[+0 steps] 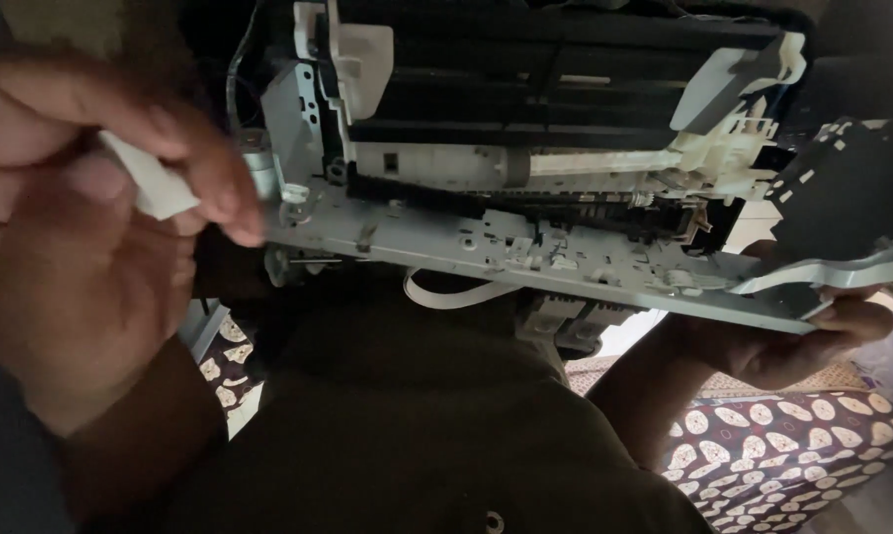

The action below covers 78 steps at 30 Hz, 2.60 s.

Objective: Disassembling a printer by removing the top scanner assembly and unscrewing internal components using a screwdriver.

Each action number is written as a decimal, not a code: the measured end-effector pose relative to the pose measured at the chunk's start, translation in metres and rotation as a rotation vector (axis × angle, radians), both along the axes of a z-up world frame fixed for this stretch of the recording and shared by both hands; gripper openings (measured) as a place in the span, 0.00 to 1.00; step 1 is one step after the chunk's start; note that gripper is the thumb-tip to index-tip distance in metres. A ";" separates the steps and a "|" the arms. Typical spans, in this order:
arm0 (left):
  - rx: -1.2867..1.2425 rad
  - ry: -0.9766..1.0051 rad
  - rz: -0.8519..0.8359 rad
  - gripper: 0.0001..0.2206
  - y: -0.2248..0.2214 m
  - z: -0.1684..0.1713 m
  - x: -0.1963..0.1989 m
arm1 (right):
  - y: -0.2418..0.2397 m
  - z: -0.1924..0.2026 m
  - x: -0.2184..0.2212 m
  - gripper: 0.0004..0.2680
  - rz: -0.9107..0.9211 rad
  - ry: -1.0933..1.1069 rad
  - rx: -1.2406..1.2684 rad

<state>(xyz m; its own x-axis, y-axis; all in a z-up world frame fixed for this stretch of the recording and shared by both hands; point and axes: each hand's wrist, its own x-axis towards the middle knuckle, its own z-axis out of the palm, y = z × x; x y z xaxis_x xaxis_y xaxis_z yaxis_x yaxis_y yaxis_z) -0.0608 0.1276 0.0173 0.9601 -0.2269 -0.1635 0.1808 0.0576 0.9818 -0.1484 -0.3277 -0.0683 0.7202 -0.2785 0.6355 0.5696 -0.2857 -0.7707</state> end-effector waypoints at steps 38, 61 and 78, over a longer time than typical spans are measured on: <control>0.679 -0.392 -0.128 0.15 0.026 -0.040 -0.038 | 0.019 0.003 0.024 0.09 -0.119 0.112 0.016; 0.855 0.012 -0.164 0.29 0.133 -0.263 -0.189 | 0.016 -0.006 0.047 0.07 0.058 0.216 0.298; 0.716 -0.131 -0.325 0.30 0.131 -0.160 -0.128 | 0.018 -0.009 0.045 0.06 -0.138 0.195 0.056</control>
<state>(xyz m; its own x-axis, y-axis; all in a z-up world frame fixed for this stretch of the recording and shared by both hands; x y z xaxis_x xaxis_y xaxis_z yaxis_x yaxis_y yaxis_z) -0.1884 0.2588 -0.1426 0.8855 -0.3810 -0.2661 -0.0389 -0.6314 0.7745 -0.1032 -0.3093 -0.0771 0.7803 -0.4138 0.4689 0.3668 -0.3044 -0.8791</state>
